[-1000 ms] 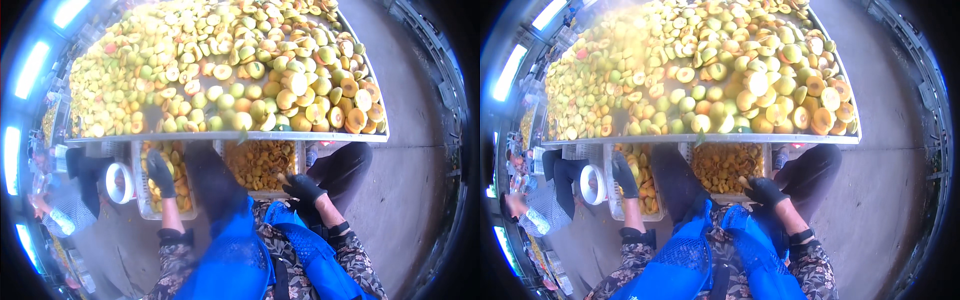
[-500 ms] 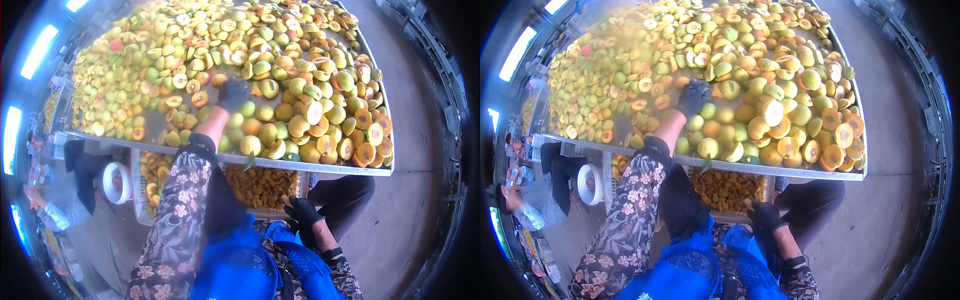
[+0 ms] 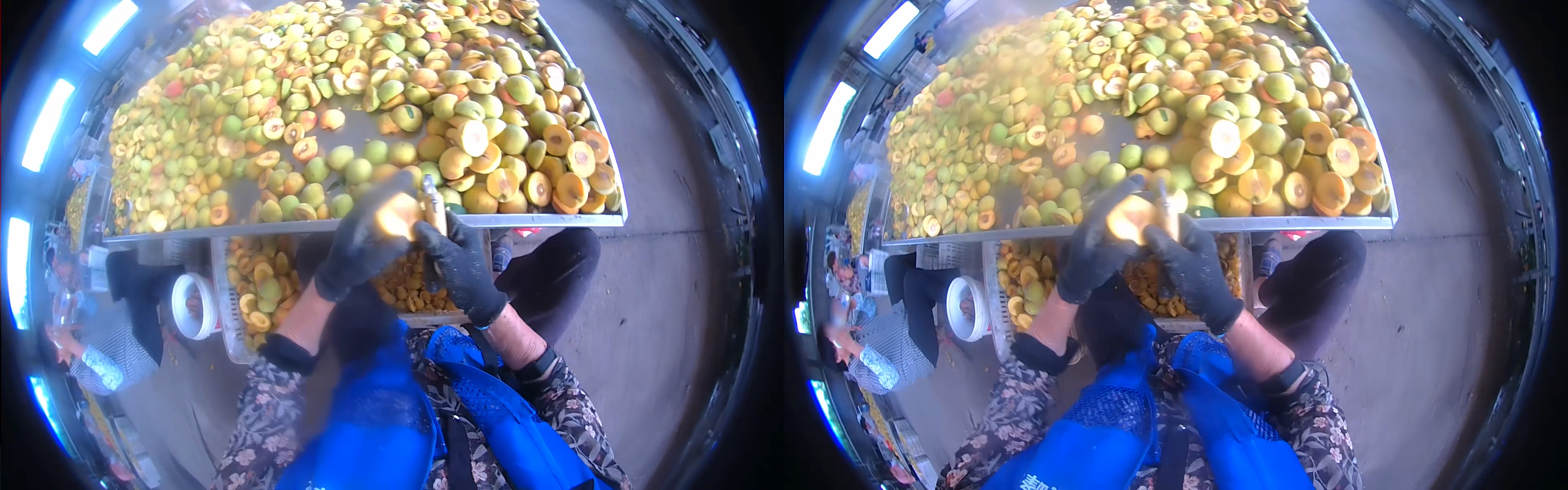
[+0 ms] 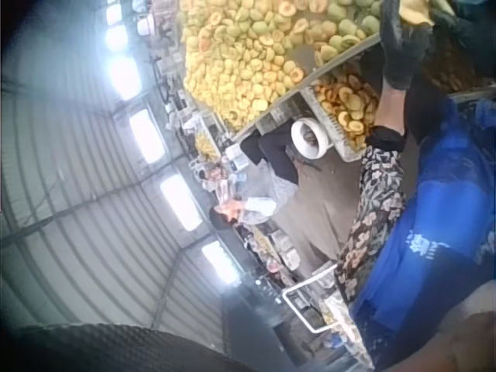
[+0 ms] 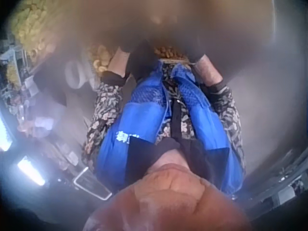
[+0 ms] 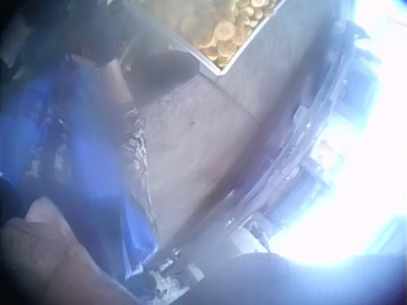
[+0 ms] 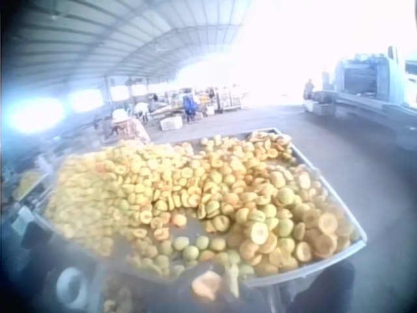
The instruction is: Removing pits from fruit and placing the fruit into a container.
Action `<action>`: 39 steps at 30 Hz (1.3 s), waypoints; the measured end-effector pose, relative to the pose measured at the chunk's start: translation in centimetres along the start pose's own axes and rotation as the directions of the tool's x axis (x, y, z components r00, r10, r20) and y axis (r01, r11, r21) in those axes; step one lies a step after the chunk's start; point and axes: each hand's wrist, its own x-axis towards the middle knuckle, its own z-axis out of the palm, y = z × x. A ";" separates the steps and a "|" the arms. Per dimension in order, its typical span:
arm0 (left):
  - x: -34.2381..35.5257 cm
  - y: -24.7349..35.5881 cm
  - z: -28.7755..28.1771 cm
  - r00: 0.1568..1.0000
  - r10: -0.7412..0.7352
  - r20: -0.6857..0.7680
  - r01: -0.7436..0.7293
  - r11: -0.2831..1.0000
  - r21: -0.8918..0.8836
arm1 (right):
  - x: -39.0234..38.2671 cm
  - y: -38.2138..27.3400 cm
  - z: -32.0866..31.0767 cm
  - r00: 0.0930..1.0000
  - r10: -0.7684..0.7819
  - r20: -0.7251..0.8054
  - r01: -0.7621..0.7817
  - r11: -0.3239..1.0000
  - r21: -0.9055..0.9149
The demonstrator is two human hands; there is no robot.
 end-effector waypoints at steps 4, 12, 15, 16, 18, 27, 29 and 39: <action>-0.4 2.0 3.3 0.885 -0.302 -0.356 0.051 0.821 -0.569 | 0.1 4.3 0.2 0.792 -0.598 0.122 0.584 0.683 -0.438; -0.9 1.9 4.6 0.843 -0.352 -0.406 -0.035 0.718 -0.695 | -4.2 0.4 0.6 0.799 -0.548 0.248 0.467 0.306 -0.829; -0.6 3.2 5.7 0.851 -0.132 -0.509 0.090 0.990 -0.105 | -4.4 1.2 0.1 0.756 -0.563 0.332 0.493 0.158 -0.855; -0.6 3.2 5.8 0.853 -0.131 -0.505 0.089 0.990 -0.107 | -4.4 1.7 0.1 0.775 -0.540 0.328 0.486 0.179 -0.855; -0.6 3.2 6.0 0.825 -0.114 -0.554 0.026 0.986 -0.165 | -4.5 1.9 0.1 0.795 -0.516 0.319 0.475 0.201 -0.857; 0.0 2.5 3.9 0.858 -0.461 -0.226 0.221 0.728 -0.649 | -3.6 3.2 -1.5 0.709 -0.552 0.439 0.612 0.172 -0.772; -0.2 3.2 5.3 0.860 -0.329 -0.391 0.144 0.890 -0.434 | -3.7 4.6 -1.0 0.884 -0.404 0.235 0.443 0.566 -0.695; 0.1 2.6 4.6 0.817 -0.403 -0.412 0.193 0.865 -0.464 | -4.5 3.8 -1.0 0.935 -0.284 0.211 0.351 0.678 -0.645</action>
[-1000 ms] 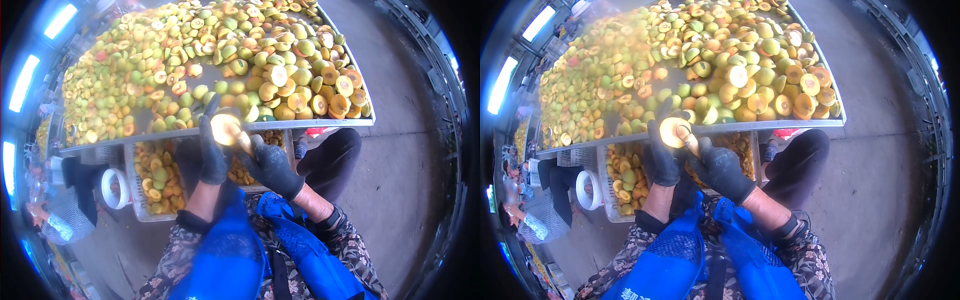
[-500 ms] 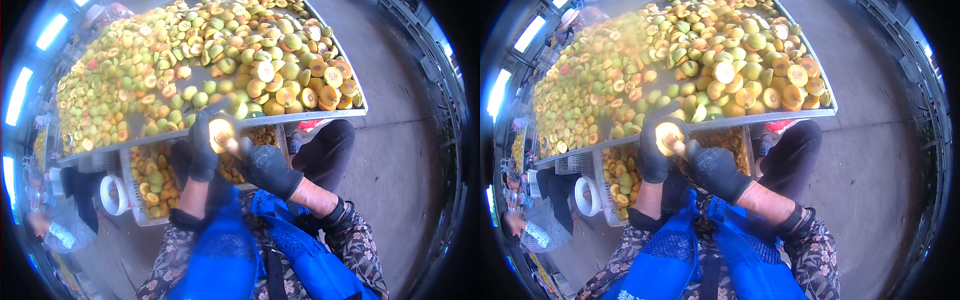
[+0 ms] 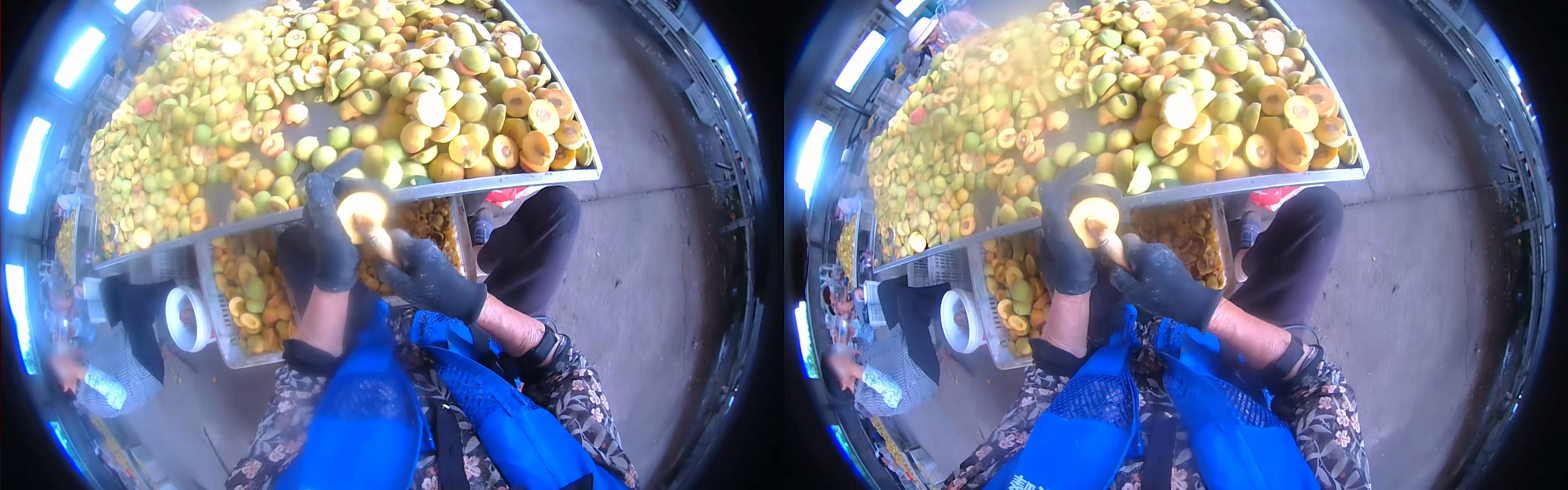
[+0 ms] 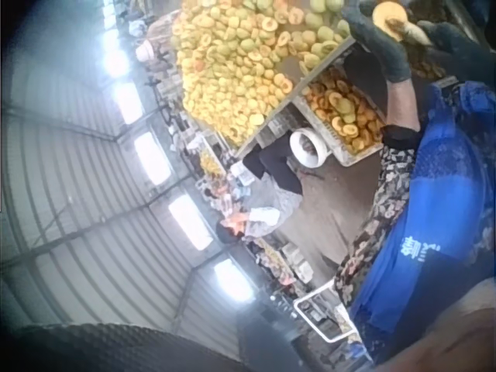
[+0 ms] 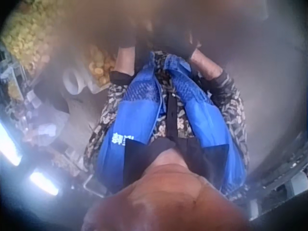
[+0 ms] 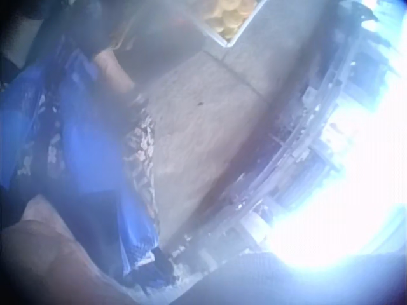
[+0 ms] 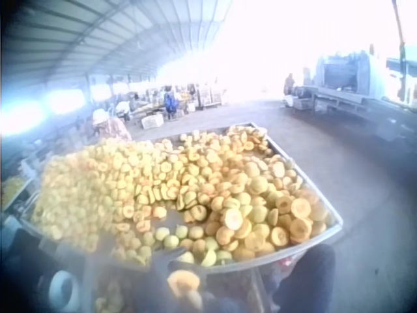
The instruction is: Removing pits from fruit and placing the fruit into a container.
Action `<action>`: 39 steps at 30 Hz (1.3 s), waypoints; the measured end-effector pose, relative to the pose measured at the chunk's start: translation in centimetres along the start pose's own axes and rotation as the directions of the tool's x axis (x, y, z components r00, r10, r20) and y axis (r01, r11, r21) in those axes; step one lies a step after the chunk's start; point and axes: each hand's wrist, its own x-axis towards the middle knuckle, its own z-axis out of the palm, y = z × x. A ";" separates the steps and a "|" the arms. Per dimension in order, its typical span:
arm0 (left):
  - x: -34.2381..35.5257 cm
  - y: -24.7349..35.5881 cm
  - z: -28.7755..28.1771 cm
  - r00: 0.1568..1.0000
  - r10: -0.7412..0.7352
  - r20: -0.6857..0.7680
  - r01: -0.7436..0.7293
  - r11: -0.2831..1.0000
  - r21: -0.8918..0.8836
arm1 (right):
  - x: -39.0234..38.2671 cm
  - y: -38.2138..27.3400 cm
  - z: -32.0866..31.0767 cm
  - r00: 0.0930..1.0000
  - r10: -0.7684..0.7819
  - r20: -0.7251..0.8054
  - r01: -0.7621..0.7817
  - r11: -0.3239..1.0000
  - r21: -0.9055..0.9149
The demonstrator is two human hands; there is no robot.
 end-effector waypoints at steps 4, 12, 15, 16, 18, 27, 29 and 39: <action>0.6 0.2 -1.1 0.980 0.009 0.196 -0.037 0.989 0.140 | -0.3 0.4 -0.5 0.998 -0.058 0.012 0.059 0.975 -0.214; 0.1 -0.1 -0.3 0.967 0.024 0.252 0.018 0.987 -0.162 | 0.9 -1.0 -3.0 0.812 0.167 0.559 -0.544 0.566 0.620; 0.4 -2.8 1.1 0.883 0.469 0.033 -0.466 0.882 -0.070 | 0.9 1.8 -2.0 0.766 0.057 0.640 -0.594 0.443 0.672; 1.1 -3.9 0.2 0.881 0.473 0.026 -0.471 0.880 -0.068 | 0.9 2.8 -2.0 0.720 -0.024 0.694 -0.627 0.407 0.664; 2.1 -3.9 -1.1 0.992 -0.108 0.068 0.125 0.730 -0.672 | 0.6 3.9 -3.1 0.705 -0.089 0.704 -0.665 0.262 0.699; -0.3 -6.4 -13.2 0.880 0.449 -0.156 -0.293 0.771 0.565 | -3.4 13.7 -3.0 0.963 0.179 0.202 -0.038 0.831 -0.555; -0.7 -7.6 -20.6 0.904 0.356 -0.237 -0.109 0.727 0.678 | -4.2 16.0 -3.0 0.954 0.212 0.211 -0.056 0.818 -0.573; 17.1 -7.2 -15.3 0.894 0.412 0.173 -0.345 0.390 0.854 | -3.7 17.8 -2.2 0.886 0.420 0.196 -0.229 0.763 -0.604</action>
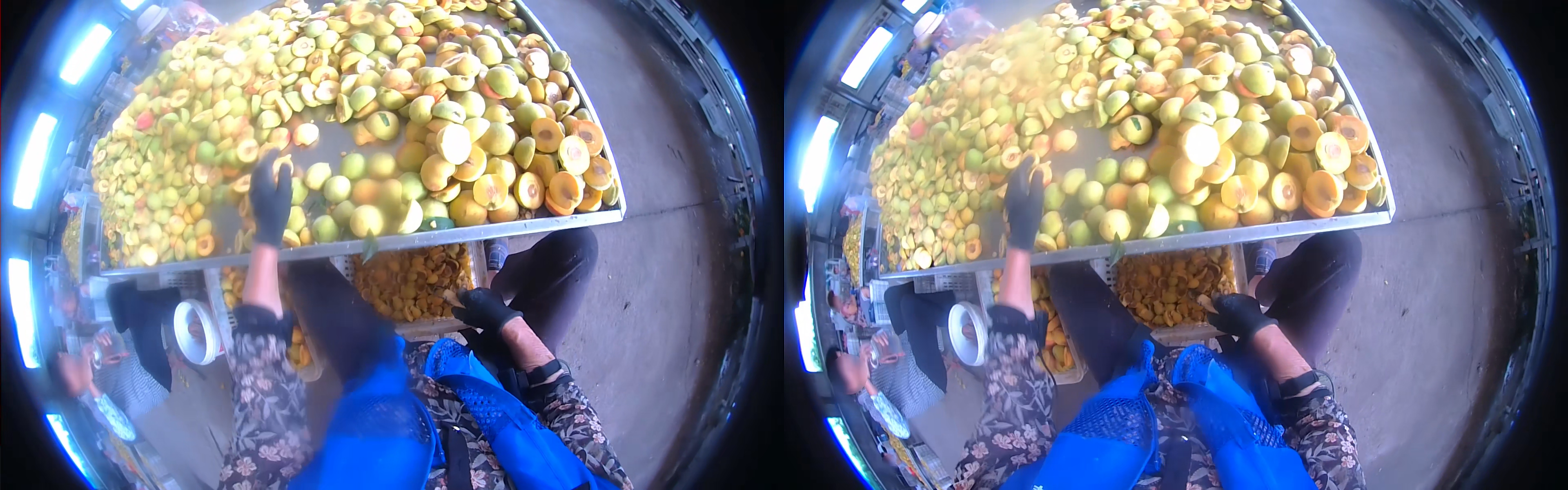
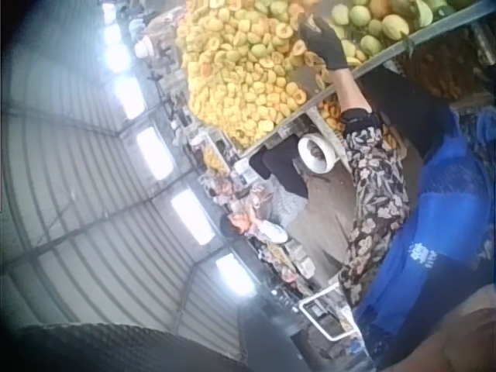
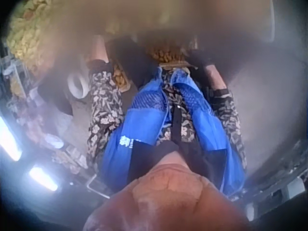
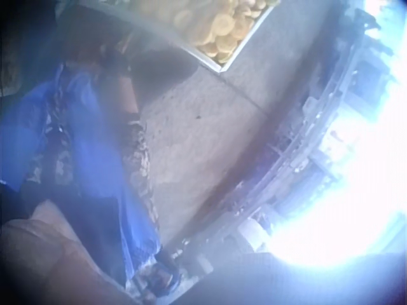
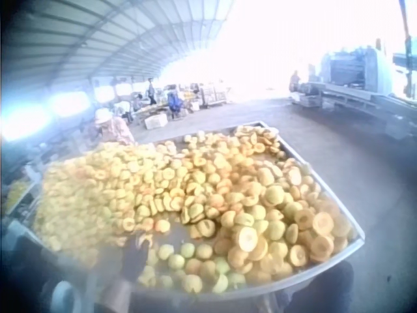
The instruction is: Removing pits from fruit and placing the fruit into a container.
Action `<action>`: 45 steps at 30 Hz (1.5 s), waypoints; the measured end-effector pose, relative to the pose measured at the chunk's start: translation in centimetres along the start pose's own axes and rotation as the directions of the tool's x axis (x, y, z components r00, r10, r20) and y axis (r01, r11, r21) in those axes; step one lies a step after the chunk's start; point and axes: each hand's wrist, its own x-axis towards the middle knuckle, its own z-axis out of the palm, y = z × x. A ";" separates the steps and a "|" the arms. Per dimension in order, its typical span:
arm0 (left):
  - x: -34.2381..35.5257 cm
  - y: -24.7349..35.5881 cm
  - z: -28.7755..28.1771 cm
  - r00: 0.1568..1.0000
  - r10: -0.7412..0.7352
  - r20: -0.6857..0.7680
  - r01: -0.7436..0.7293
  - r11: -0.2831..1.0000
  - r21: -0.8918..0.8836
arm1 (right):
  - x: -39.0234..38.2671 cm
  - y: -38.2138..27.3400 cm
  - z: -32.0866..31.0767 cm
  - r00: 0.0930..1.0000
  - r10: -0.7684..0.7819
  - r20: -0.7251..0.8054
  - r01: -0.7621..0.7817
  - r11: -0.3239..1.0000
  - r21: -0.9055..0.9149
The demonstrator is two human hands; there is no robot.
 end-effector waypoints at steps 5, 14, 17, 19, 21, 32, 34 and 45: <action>7.0 -7.7 8.8 0.983 0.040 0.181 -0.095 0.948 0.304 | 0.5 0.2 -0.1 1.000 -0.012 -0.013 0.012 1.000 0.012; 5.4 -4.6 5.3 0.955 -0.016 0.296 0.104 0.952 -0.288 | 0.2 0.5 0.8 0.998 -0.053 -0.020 0.052 0.998 -0.024; 1.7 5.0 0.7 0.968 -0.044 0.249 0.165 0.855 -0.491 | -0.5 -1.2 -0.9 0.995 -0.097 0.021 0.095 0.990 0.102; -1.2 10.9 -0.2 0.968 -0.230 0.098 0.223 0.617 -0.755 | -0.8 -5.9 -5.5 0.986 -0.129 -0.101 0.147 0.970 0.192; -3.3 14.8 -1.1 0.934 -0.319 0.162 0.293 0.426 -0.856 | -0.7 -9.0 -8.0 0.895 -0.259 -0.363 0.365 0.893 0.263; -7.7 25.2 -2.9 0.930 -0.367 0.022 0.253 0.596 -0.762 | -3.3 -17.7 -11.7 0.630 -0.312 -0.711 0.539 0.835 0.112; -7.8 25.8 -2.8 0.929 -0.352 -0.115 0.200 0.738 -0.644 | -3.7 -18.0 -11.6 0.649 -0.291 -0.703 0.535 0.831 0.150; -9.5 20.6 -2.1 0.948 -0.118 0.295 0.314 0.202 -0.928 | -5.7 -16.9 -13.3 0.918 -0.273 -0.289 0.392 0.497 0.775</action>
